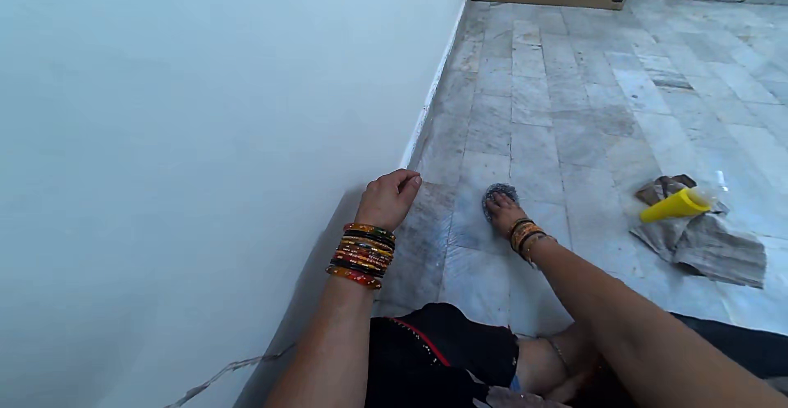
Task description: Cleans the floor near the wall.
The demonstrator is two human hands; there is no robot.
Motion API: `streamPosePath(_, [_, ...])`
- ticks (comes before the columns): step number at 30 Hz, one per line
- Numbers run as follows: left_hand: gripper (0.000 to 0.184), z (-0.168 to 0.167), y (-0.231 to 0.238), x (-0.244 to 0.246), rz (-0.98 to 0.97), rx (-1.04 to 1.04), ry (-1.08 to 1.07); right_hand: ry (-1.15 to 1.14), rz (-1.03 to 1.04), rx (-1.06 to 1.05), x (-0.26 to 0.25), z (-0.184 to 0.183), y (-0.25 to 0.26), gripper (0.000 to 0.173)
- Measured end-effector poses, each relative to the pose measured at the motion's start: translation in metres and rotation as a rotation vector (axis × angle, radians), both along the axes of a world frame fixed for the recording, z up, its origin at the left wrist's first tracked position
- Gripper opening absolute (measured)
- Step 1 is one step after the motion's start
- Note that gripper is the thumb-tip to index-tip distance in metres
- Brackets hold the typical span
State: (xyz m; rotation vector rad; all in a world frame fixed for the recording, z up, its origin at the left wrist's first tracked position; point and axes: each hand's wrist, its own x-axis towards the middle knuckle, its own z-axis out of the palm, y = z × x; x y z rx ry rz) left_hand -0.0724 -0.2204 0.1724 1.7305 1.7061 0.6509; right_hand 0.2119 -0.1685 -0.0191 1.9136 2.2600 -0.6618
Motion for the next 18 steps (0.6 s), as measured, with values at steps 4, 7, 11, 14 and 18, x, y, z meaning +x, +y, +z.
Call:
streamPosePath(4, [0.033,-0.001,0.001,0.010,-0.040,-0.008,0.038,0.193,0.293,0.060,-0.056,-0.012,-0.071,0.052])
streamPosePath(7, [0.031,-0.002,-0.003,0.017,-0.054,0.002,0.079,0.345,0.538,-0.019,-0.119,-0.006,-0.119,0.052])
streamPosePath(11, [0.030,-0.003,-0.007,0.013,-0.065,0.005,0.113,0.423,0.674,-0.028,-0.156,-0.007,-0.103,0.048])
streamPosePath(14, [0.028,-0.007,-0.009,0.011,-0.056,0.007,0.108,0.347,0.590,-0.016,-0.148,-0.011,-0.044,0.049])
streamPosePath(18, [0.026,-0.013,-0.003,0.011,-0.060,-0.022,0.116,0.214,0.273,0.102,-0.083,-0.015,0.049,0.051])
